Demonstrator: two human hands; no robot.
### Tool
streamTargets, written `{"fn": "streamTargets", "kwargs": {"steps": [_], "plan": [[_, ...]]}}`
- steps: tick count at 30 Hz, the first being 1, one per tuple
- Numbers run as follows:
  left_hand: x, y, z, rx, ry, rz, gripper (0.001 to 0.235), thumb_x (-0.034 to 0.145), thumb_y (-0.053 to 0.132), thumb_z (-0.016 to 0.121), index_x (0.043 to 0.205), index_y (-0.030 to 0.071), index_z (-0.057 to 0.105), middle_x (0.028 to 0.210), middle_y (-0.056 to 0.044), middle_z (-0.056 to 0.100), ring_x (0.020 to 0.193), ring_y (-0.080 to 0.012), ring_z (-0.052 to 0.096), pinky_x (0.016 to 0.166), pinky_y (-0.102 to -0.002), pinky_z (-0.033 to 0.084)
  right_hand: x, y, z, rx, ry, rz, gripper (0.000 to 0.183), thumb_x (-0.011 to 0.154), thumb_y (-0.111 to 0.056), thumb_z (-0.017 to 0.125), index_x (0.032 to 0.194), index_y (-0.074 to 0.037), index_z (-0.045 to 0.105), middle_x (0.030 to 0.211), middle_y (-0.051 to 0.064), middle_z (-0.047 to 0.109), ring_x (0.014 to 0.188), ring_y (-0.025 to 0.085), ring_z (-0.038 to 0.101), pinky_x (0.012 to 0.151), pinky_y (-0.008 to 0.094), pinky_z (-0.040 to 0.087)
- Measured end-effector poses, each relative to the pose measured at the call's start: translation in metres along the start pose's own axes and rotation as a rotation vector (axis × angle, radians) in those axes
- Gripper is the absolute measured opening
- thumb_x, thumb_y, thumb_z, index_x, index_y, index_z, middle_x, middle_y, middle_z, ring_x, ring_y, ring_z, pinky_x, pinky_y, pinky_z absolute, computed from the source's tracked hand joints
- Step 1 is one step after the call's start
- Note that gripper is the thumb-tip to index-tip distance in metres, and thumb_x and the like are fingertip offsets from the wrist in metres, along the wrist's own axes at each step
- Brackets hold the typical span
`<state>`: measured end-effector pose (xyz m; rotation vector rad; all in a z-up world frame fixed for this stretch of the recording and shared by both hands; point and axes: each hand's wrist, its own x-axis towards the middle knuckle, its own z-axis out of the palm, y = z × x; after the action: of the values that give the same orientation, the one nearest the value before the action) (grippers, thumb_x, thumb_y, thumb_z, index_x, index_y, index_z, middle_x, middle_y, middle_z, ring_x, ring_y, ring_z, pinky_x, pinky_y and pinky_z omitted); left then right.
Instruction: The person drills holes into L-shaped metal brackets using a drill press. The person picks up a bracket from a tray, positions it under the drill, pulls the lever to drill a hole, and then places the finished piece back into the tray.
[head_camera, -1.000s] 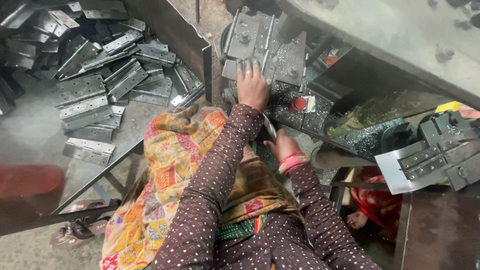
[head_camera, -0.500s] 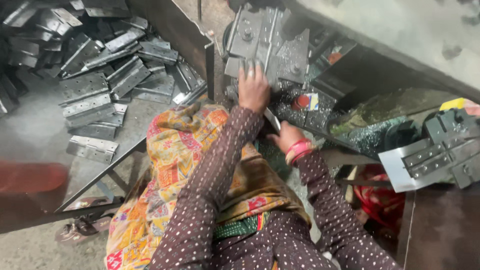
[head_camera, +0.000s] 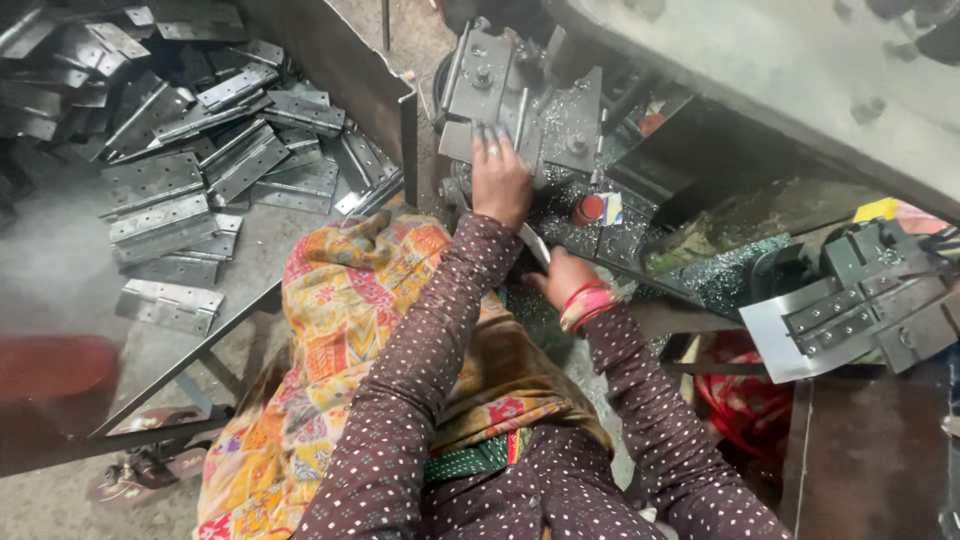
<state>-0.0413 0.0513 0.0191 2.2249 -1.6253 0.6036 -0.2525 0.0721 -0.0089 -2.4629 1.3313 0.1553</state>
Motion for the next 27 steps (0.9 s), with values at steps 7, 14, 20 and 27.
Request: {"fn": "streamTargets", "kwargs": {"steps": [7,14,20,27], "plan": [[0.011,0.009,0.025,-0.01,-0.037,-0.035,0.037,0.094,0.015,0.053,0.117,-0.008,0.071,0.138,-0.031,0.06,0.133,-0.0462,0.053,0.118,-0.056,0.029,-0.037,-0.009,0.049,0.17,0.089,0.11,0.049,0.091,-0.045,0.074,0.109,-0.003,0.057,0.09,0.028,0.071,0.087,0.05,0.069,0.075,0.057,0.054],[0.005,-0.005,0.011,-0.104,-0.011,0.013,0.041,0.092,0.016,0.05,0.117,-0.01,0.071,0.14,-0.032,0.057,0.135,-0.0479,0.05,0.119,-0.057,0.028,-0.034,0.0,0.066,0.147,0.123,0.073,0.055,0.085,-0.04,0.077,0.111,0.001,0.052,0.084,0.031,0.069,0.082,0.053,0.066,0.07,0.059,0.053],[0.034,-0.005,0.016,-0.158,-0.167,0.005,0.038,0.094,0.018,0.052,0.117,-0.005,0.072,0.148,-0.027,0.053,0.14,-0.0425,0.046,0.121,-0.058,0.025,0.001,0.005,0.007,0.018,0.065,-0.058,0.06,0.082,-0.051,0.081,0.101,0.0,0.056,0.085,0.029,0.07,0.081,0.05,0.069,0.071,0.055,0.055],[0.045,-0.007,0.024,-0.189,-0.144,-0.004,0.038,0.091,0.018,0.054,0.118,-0.002,0.071,0.151,-0.022,0.05,0.142,-0.037,0.043,0.119,-0.058,0.02,-0.041,0.002,0.084,0.112,0.265,0.023,0.047,0.091,-0.042,0.074,0.114,-0.005,0.054,0.08,0.028,0.07,0.076,0.05,0.068,0.065,0.058,0.054]]}}
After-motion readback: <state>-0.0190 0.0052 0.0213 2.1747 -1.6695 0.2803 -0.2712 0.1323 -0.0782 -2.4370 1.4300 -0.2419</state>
